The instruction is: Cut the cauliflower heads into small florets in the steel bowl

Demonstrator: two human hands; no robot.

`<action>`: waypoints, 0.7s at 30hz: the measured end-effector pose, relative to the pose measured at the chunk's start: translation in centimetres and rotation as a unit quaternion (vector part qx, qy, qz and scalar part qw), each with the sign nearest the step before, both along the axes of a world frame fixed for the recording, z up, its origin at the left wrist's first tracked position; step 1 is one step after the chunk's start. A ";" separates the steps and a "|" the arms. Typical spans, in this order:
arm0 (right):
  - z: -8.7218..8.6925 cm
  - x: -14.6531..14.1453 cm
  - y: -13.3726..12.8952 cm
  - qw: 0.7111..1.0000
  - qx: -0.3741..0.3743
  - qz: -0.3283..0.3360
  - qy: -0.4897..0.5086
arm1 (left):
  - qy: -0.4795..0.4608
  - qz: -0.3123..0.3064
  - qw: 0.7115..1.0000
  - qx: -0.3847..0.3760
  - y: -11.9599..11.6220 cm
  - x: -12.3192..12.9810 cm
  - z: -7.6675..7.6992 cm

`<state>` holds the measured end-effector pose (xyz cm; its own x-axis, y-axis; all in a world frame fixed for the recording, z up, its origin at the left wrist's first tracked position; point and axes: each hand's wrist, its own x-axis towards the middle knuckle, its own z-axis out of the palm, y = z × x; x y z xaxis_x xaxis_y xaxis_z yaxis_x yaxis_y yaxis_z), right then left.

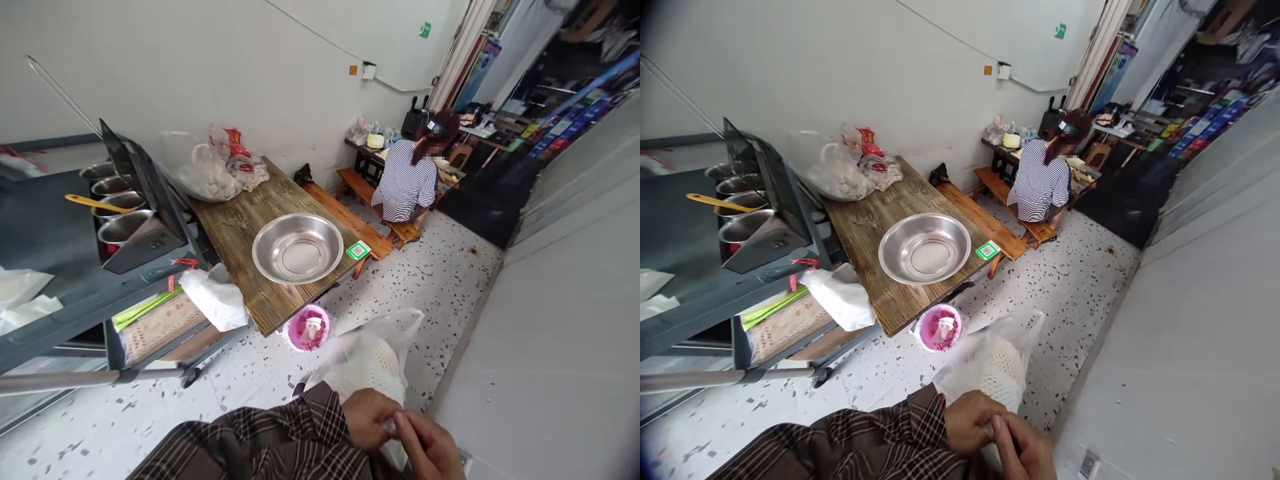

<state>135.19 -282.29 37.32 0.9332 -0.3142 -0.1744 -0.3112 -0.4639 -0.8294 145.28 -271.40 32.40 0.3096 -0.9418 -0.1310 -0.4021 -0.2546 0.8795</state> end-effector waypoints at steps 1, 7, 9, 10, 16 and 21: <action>0.4 0.4 0.3 1.000 -0.007 0.004 -0.004 | 0.000 0.001 1.000 0.011 0.4 0.4 0.5; 0.5 2.2 -0.2 0.998 -0.044 0.034 -0.001 | -0.018 -0.044 0.996 0.078 0.2 3.2 2.6; 0.3 2.7 -1.7 0.999 -0.041 0.023 -0.003 | -0.031 -0.056 0.994 0.093 -0.9 4.1 3.1; 0.1 3.0 -2.7 0.999 -0.032 0.018 -0.004 | -0.037 -0.057 0.993 0.097 -1.8 4.4 3.4; -0.8 5.9 -13.0 0.996 -0.001 0.087 -0.008 | -0.076 -0.027 0.983 0.168 -10.7 5.8 5.3; -0.5 9.5 -23.2 0.982 -0.077 0.173 -0.027 | -0.111 0.023 0.967 0.228 -19.3 7.0 8.3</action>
